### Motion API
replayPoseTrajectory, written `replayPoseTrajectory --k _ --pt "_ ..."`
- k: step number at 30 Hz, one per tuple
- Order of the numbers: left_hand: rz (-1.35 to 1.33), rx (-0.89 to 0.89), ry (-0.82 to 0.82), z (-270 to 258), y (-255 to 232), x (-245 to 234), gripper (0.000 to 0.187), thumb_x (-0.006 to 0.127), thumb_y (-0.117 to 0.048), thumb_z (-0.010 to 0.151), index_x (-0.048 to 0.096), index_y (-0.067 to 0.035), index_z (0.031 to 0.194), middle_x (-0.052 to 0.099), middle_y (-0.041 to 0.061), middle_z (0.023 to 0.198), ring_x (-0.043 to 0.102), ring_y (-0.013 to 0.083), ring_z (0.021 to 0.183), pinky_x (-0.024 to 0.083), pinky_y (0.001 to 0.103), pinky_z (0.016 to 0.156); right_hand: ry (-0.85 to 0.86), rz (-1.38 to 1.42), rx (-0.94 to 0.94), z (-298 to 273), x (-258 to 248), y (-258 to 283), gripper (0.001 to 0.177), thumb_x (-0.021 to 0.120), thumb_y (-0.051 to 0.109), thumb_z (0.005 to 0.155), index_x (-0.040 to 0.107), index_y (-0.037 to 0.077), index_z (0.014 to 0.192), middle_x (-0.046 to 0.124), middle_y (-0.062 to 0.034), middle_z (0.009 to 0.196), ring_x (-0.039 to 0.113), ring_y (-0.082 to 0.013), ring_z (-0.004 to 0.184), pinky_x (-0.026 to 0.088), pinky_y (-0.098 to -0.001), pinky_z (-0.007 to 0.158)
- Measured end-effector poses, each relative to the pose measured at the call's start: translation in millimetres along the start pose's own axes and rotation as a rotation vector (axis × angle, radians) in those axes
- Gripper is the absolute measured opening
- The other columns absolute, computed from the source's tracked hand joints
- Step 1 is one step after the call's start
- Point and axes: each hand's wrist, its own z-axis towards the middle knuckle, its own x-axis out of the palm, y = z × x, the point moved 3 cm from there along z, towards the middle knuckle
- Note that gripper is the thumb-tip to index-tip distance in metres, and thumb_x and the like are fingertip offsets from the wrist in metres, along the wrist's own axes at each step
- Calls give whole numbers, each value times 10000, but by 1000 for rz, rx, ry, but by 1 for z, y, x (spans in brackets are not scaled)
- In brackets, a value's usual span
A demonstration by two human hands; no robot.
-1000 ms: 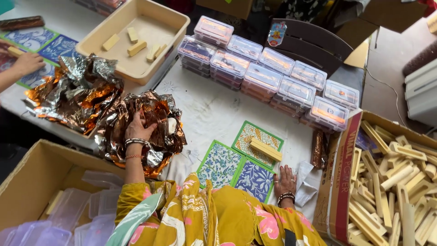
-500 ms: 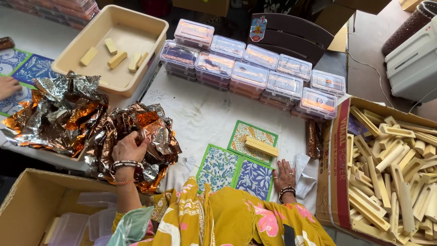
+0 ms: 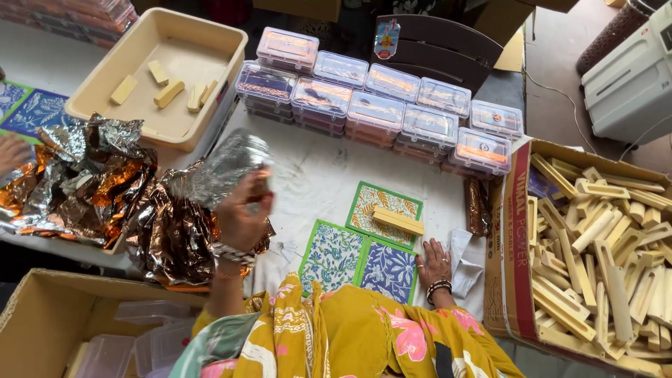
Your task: The person wraps wooden pieces with metallic foil and places them into small plastic containers. They also handle a white cloth and organize the containers on the table.
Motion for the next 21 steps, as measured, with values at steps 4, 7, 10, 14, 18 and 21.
replayPoseTrajectory --k 4,7,10,14,18,21 --pt "-87 126 359 -13 4 99 370 732 -250 923 649 -107 1254 756 84 1083 763 206 901 638 332 795 -139 324 122 21 3 -1 657 686 326 906 471 134 1496 459 -128 1571 418 -289 1479 325 -460 1245" --pt "62 149 865 -39 -21 157 180 695 -322 1002 671 -148 1043 740 29 1000 743 207 834 624 321 739 -309 654 -223 34 -124 113 874 807 292 801 362 45 1513 407 -229 1543 375 -380 1443 331 -481 1186" --pt "-138 382 927 -54 -57 173 194 757 -285 911 694 -178 1059 759 56 985 736 241 906 588 395 765 -351 573 -486 30 -203 186 817 826 304 772 452 29 1444 401 -256 1529 330 -404 1460 300 -518 1191" --pt "-5 467 995 -45 -127 147 199 748 -255 911 695 -164 1080 748 70 1037 712 276 978 547 425 846 -283 371 -565 22 -169 178 467 815 195 764 652 149 1199 602 -124 1447 405 -353 1474 352 -507 1202" --pt "-483 1041 1044 -31 -229 62 232 688 -132 848 640 -90 1071 705 96 1141 678 288 1099 529 411 981 25 947 -238 28 -98 129 368 713 111 828 712 81 1194 732 -112 1203 634 -334 1199 523 -395 1014" --pt "-920 1167 1293 -28 -279 0 220 685 -161 922 582 -85 1100 679 103 1177 648 281 1166 519 385 1025 180 976 -83 22 -87 126 326 665 98 846 700 58 1167 747 -153 1030 709 -326 947 568 -363 851"
